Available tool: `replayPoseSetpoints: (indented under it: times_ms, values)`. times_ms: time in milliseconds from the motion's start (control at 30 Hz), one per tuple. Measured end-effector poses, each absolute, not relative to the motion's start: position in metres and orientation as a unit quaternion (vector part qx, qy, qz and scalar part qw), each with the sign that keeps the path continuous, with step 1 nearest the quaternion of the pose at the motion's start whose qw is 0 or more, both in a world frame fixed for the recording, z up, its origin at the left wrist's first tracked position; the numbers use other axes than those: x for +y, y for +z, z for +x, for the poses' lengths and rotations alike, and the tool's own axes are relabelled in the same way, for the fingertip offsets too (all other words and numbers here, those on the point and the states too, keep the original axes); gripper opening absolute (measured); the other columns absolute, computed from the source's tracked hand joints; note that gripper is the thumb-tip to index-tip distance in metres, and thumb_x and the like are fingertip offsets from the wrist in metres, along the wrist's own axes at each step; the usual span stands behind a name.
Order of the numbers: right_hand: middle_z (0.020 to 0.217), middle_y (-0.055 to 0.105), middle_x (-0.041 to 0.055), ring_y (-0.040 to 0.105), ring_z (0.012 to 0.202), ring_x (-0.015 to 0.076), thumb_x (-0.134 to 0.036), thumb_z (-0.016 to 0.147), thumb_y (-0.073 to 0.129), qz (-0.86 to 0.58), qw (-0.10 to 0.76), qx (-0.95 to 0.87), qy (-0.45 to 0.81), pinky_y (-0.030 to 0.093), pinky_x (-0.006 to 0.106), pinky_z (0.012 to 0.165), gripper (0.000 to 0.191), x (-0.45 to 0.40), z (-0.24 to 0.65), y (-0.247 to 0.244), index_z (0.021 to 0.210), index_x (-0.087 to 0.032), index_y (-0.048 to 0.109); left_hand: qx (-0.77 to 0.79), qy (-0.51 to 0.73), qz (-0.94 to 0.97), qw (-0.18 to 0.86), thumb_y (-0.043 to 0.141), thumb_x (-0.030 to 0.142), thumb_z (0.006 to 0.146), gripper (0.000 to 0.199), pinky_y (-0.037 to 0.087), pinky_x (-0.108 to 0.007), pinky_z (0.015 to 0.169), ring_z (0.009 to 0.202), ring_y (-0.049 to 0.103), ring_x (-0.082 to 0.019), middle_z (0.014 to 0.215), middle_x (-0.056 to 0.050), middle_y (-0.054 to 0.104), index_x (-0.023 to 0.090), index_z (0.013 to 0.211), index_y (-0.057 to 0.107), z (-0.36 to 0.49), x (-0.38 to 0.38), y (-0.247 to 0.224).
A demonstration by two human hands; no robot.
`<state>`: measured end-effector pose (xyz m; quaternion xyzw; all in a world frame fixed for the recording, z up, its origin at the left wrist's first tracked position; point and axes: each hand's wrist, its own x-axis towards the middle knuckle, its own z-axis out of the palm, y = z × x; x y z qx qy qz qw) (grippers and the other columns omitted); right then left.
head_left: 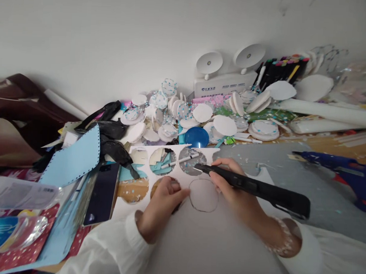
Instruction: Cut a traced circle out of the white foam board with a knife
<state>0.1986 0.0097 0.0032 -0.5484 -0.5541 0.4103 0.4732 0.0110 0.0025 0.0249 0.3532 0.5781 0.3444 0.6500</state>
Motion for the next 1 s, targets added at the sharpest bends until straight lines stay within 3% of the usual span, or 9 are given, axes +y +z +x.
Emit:
replayPoseSetpoints:
  times_ms: [133, 367, 600, 767, 1000]
  values:
    - [0.079, 0.06, -0.0038, 0.057, 0.067, 0.013, -0.031, 0.089, 0.057, -0.568, 0.453, -0.601, 0.332, 0.043, 0.025, 0.063, 0.01, 0.0068, 0.2003, 0.0029, 0.097, -0.026, 0.052, 0.553, 0.346, 0.353, 0.671, 0.08, 0.036, 0.065, 0.048, 0.021, -0.017, 0.039, 0.041, 0.037, -0.005, 0.053, 0.012, 0.048, 0.022, 0.082, 0.038, 0.0108, 0.0047, 0.0173]
    - [0.086, 0.063, -0.0009, 0.061, 0.077, 0.0167, -0.031, 0.091, 0.055, -0.569, 0.408, -0.629, 0.337, 0.045, 0.026, 0.066, 0.007, 0.0072, 0.2025, 0.0031, 0.095, -0.026, 0.053, 0.541, 0.347, 0.317, 0.697, 0.082, 0.036, 0.064, 0.05, 0.023, -0.016, 0.04, 0.042, 0.04, -0.003, 0.057, 0.01, 0.054, 0.022, 0.081, 0.037, 0.0105, 0.0062, 0.02]
    - [0.079, 0.063, -0.0012, 0.06, 0.073, 0.0172, -0.031, 0.09, 0.055, -0.557, 0.392, -0.651, 0.334, 0.044, 0.027, 0.061, 0.006, 0.0077, 0.206, 0.0016, 0.093, -0.026, 0.056, 0.538, 0.351, 0.31, 0.701, 0.08, 0.034, 0.066, 0.046, 0.021, -0.015, 0.038, 0.04, 0.036, -0.002, 0.052, 0.011, 0.05, 0.021, 0.08, 0.038, 0.011, 0.0068, 0.0221]
    - [0.077, 0.064, -0.0014, 0.061, 0.073, 0.017, -0.03, 0.086, 0.058, -0.559, 0.409, -0.646, 0.322, 0.046, 0.027, 0.064, 0.007, 0.0102, 0.2038, 0.0042, 0.082, -0.025, 0.057, 0.537, 0.36, 0.31, 0.698, 0.08, 0.034, 0.066, 0.046, 0.022, -0.015, 0.038, 0.04, 0.039, -0.003, 0.052, 0.011, 0.051, 0.021, 0.081, 0.039, 0.0119, 0.0058, 0.0217]
    - [0.057, 0.057, -0.0054, 0.053, 0.053, 0.0142, -0.038, 0.083, 0.065, -0.602, 0.376, -0.618, 0.337, 0.041, 0.026, 0.051, 0.024, 0.0078, 0.2021, 0.0079, 0.068, -0.025, 0.051, 0.537, 0.356, 0.322, 0.694, 0.08, 0.035, 0.067, 0.044, 0.022, -0.016, 0.039, 0.041, 0.037, -0.004, 0.053, 0.01, 0.05, 0.021, 0.08, 0.04, 0.0107, 0.0049, 0.0172]
